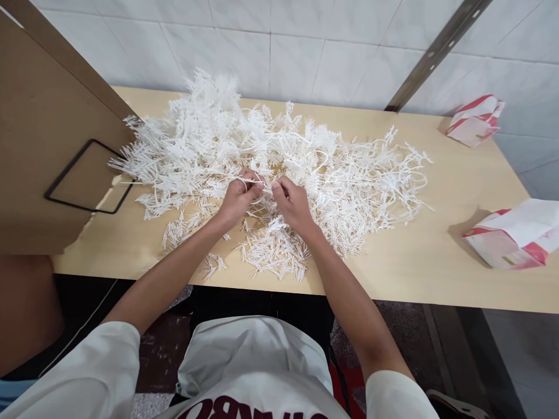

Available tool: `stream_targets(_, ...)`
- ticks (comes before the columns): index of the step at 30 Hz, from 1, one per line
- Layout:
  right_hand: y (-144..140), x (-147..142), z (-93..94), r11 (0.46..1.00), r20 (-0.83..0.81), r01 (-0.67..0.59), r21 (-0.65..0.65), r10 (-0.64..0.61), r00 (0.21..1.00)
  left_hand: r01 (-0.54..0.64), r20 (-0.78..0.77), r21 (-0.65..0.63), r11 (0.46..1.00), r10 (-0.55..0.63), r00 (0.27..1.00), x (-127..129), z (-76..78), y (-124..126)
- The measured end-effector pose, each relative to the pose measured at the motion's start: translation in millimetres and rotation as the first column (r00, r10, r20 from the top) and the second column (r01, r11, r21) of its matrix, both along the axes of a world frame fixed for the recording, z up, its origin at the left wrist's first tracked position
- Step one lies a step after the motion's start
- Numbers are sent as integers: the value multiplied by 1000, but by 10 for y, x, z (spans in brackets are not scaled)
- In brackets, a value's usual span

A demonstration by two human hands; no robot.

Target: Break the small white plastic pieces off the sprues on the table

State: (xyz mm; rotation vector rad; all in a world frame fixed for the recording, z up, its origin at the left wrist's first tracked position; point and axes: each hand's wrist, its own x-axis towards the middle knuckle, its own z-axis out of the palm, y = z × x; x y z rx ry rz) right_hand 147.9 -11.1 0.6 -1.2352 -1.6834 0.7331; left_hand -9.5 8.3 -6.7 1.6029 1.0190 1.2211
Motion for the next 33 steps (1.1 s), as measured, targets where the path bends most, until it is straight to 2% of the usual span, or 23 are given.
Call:
stream_targets(3,2,6,44,988,5,112,111,-113,994,-17,6,5,1000,17,1000,-10,3,22)
stream_targets(5,2,20,75,972,41,111,208,-122,992,-13,-28,41,999,14,1000,-16,23,22)
stream_targets(9,17,62,75,952,218,-23,304,-46,975,-4,-100,134,991,17,995,-5,49,-4)
stream_targets(12,53,86,17,952,335,-148,268,52,941,18,-126,174,985,4,992,9,43,-26)
stream_targets(16,90,105,-26,942,381,-249,223,150,912,57,-182,207,977,-18,983,-5,43,-32)
stream_targets(19,88,121,-11,944,381,-279,177,196,904,98,-209,222,970,-51,977,-24,49,-21)
stream_targets(23,84,134,-1,953,359,-276,126,216,908,148,-182,158,976,-118,976,-25,52,-19)
stream_targets(29,53,57,-10,964,231,-195,181,151,961,245,14,31,969,-245,969,6,58,-44)
stream_targets(33,9,-1,13,988,69,-101,116,94,993,240,169,-54,969,-228,959,26,51,-58)
